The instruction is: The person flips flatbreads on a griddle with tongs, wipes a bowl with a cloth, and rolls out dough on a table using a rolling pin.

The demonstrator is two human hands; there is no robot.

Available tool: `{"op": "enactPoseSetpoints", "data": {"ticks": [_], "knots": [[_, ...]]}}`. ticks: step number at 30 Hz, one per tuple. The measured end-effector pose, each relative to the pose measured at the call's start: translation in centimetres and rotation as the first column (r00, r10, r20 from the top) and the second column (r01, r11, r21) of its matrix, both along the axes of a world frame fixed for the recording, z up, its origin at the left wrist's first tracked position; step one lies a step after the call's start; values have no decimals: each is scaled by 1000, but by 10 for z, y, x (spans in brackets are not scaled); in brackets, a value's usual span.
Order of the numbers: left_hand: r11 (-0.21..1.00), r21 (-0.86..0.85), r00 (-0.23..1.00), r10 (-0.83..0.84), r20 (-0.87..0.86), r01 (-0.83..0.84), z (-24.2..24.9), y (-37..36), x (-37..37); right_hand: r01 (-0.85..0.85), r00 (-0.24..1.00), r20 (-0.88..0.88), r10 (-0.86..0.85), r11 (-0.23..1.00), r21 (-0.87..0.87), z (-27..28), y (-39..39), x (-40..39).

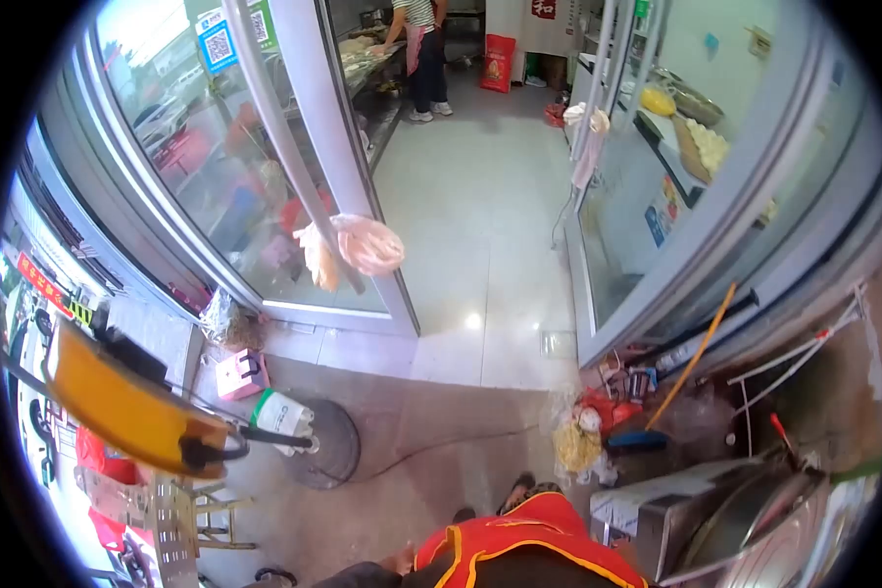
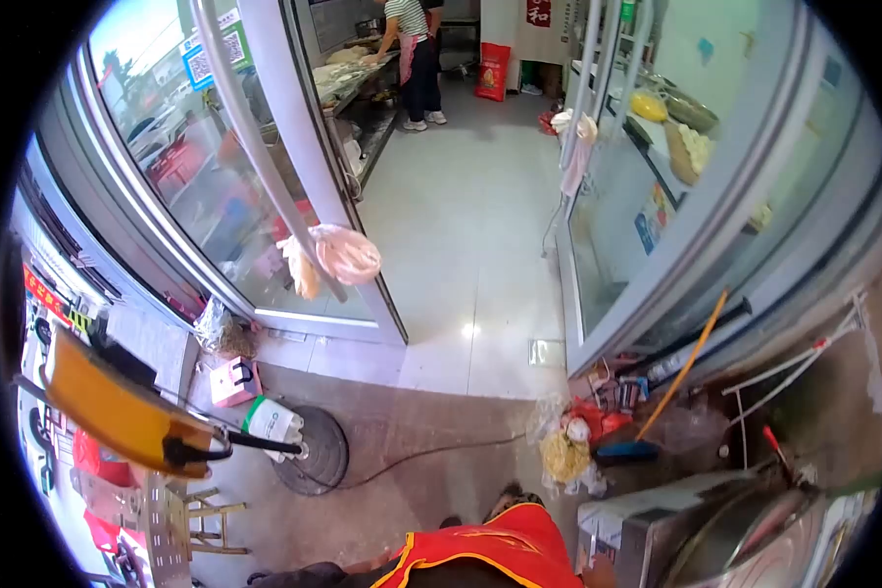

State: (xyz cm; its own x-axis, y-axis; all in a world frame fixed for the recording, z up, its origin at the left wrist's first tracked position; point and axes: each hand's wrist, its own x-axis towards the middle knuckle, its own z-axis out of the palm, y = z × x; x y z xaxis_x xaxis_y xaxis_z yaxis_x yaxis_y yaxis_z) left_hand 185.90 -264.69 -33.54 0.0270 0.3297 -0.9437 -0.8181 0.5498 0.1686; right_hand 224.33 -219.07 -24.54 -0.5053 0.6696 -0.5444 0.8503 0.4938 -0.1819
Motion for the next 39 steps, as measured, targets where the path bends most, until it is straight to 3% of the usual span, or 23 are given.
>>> {"op": "enactPoseSetpoints", "data": {"ticks": [4,7,11,14,20,25,26,28,30,32,34,35,36,37,39], "knots": [[993,-12,988,117,102,-116,-16,48,-58,-138,990,18,138,990,11,-19,98,-106],[973,-21,964,232,129,-231,-14,108,-113,-136,990,-56,132,988,-67,-41,193,-242],[928,-14,920,370,129,-372,17,196,-208,-286,907,-339,249,956,-62,51,291,-474],[887,30,880,451,147,-460,36,261,-285,-339,842,-434,321,940,38,46,359,-610],[805,152,806,521,279,-573,8,375,-459,-566,727,-434,532,822,60,69,468,-861],[719,230,737,545,399,-656,-31,440,-640,-606,747,-220,627,779,161,63,560,-1002],[761,196,770,537,344,-618,-31,443,-674,-598,765,-170,621,783,170,63,580,-1012],[920,53,921,387,51,-389,-14,440,-750,-569,821,-2,571,817,89,67,614,-1043],[968,119,972,228,-59,-220,7,449,-835,-519,852,73,518,855,-7,73,638,-1080],[978,-120,957,133,-258,-169,56,481,-934,-445,890,58,452,889,-105,80,663,-1128],[918,-234,804,133,-579,-319,42,518,-1024,-391,916,29,401,904,-172,12,715,-1148],[942,-298,677,-119,-726,-154,46,534,-1075,-377,922,31,387,912,-161,-27,729,-1169],[918,-396,473,-348,-809,-2,60,555,-1131,-363,928,33,372,919,-150,-64,742,-1190],[949,-214,394,-109,-913,-233,70,578,-1175,-366,927,54,372,926,-91,-94,749,-1215],[920,-117,446,68,-892,-375,118,623,-1279,-456,885,87,457,889,-28,-136,782,-1302]]}}
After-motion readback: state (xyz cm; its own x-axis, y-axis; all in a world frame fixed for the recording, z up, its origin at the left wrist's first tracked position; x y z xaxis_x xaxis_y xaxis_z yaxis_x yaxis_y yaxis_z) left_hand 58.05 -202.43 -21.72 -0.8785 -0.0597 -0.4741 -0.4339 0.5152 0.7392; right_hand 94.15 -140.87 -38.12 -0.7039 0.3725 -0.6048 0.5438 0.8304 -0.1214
